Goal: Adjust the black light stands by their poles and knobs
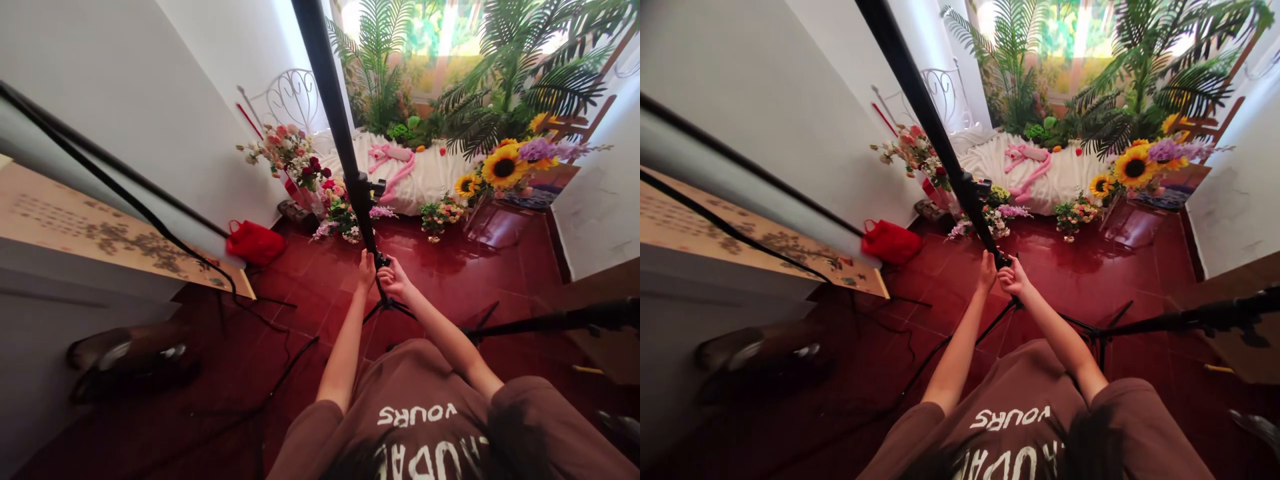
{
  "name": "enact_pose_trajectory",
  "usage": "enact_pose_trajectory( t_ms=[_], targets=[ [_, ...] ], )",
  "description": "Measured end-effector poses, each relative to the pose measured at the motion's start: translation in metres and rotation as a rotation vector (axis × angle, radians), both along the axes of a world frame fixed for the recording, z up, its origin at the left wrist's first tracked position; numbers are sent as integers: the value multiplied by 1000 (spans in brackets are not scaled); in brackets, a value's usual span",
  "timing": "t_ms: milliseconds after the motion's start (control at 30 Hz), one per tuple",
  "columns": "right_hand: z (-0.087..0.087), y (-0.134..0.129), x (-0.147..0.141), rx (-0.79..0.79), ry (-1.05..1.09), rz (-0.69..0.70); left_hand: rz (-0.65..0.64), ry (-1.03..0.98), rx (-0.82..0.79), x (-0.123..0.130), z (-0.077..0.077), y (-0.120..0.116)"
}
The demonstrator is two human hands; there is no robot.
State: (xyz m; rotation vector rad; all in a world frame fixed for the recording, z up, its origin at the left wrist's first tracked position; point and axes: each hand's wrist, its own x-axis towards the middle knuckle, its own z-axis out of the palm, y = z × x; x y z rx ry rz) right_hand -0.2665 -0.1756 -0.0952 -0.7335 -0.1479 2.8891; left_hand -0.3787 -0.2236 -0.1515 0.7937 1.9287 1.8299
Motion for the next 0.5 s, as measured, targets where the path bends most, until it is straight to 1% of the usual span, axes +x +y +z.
enact_pose_trajectory(
  t_ms=[100,167,233,300,367,400,433,500],
  targets=[
    [6,-1,-2,-102,1,-64,11,0,27,0,-5,2],
    [10,-2,-5,-127,17,-98,35,-7,67,2,-8,4],
    [10,-1,-7,-98,26,-118,62,-16,92,3,-9,6],
    [8,-1,-11,6,6,-123,79,-17,91,4,-7,6],
    [3,0,-14,203,-75,-97,88,-6,72,5,-4,5],
    [0,0,-14,342,-137,-89,92,-3,64,5,-3,5],
    [-2,1,-14,513,-207,-90,94,-4,64,5,-2,4],
    [-5,5,-9,952,-344,-116,86,-16,81,5,-1,2]
  ],
)
